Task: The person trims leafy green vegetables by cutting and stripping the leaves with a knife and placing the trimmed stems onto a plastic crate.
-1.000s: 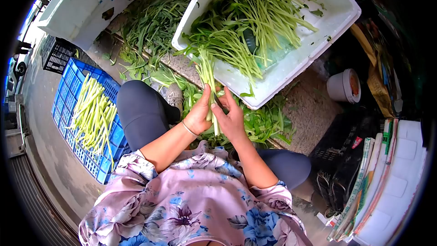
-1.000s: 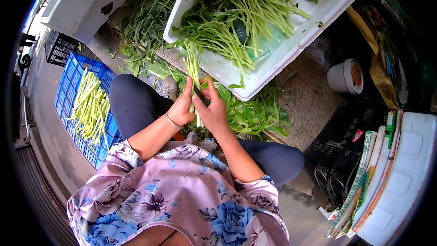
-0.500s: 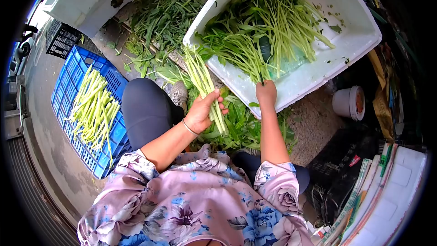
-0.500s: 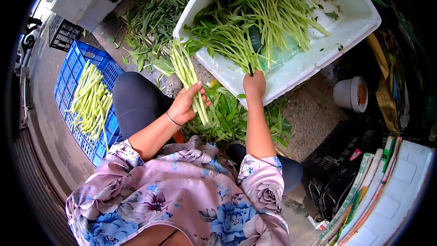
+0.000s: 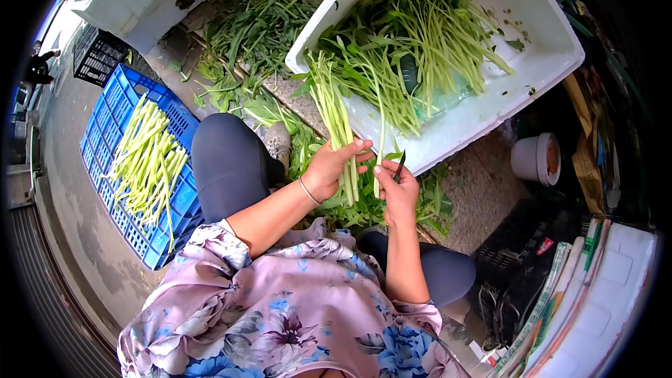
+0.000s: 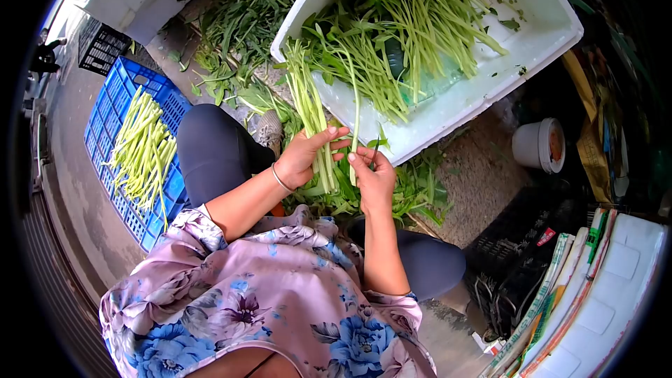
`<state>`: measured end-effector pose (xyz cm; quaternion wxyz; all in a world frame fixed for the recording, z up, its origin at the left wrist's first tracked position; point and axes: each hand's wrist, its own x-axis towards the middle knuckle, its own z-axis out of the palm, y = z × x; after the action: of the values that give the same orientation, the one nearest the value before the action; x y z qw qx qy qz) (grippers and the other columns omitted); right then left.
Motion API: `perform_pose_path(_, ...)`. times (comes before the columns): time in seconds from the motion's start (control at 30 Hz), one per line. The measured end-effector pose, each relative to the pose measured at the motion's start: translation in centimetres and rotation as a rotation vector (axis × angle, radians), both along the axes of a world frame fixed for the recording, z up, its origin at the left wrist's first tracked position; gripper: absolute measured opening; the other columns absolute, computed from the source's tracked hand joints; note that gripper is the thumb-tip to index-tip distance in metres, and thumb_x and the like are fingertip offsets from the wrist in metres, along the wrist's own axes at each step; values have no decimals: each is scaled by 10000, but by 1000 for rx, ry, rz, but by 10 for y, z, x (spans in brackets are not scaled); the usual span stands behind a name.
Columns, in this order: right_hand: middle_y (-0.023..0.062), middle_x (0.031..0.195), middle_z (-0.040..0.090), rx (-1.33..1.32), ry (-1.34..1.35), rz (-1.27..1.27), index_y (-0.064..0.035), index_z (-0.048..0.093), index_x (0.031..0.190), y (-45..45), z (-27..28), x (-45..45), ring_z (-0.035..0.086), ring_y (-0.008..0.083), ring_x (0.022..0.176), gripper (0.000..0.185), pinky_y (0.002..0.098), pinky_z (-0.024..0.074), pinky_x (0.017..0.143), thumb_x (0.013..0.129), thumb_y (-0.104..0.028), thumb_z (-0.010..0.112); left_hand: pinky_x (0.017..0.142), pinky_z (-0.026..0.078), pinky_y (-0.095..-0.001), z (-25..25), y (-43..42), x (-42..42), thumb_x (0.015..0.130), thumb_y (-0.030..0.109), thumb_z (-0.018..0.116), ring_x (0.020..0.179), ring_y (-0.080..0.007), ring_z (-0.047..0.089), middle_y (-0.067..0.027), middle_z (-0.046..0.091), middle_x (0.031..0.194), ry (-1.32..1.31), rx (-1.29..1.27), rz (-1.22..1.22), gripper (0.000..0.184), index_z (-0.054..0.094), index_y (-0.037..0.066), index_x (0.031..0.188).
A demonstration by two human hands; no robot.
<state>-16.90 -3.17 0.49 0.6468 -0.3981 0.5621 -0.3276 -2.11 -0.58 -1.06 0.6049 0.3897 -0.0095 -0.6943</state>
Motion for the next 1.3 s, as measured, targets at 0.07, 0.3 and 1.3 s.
perform_pose_path(0.07, -6, 752, 559, -14, -29, 18, 18, 596, 910, 21, -5, -1, 467, 47, 639, 188, 172, 387, 578, 748, -30, 677, 714, 524, -341, 6, 1, -8, 826, 89, 599, 920, -247, 594, -95, 601, 1029, 24, -34, -18, 193, 497, 59, 988)
perform_pose_path(0.3, -22, 647, 478, 45, -180, -28, -7, 574, 914, 31, -5, -20, 408, 41, 513, 243, 175, 308, 417, 867, -245, 573, 668, 540, -314, 19, 21, -1, 822, 44, 586, 735, -180, 624, -86, 620, 959, -49, -90, -161, 151, 510, 39, 952)
perform_pose_path(1.3, -48, 602, 395, 405, -1212, 284, -54, 377, 1273, -37, 5, 3, 356, 69, 511, 561, 205, 298, 445, 877, -437, 482, 524, 560, -350, 51, 74, 60, 791, 25, 594, 553, -220, 614, -176, 612, 861, 125, -158, -576, 265, 433, 51, 1001)
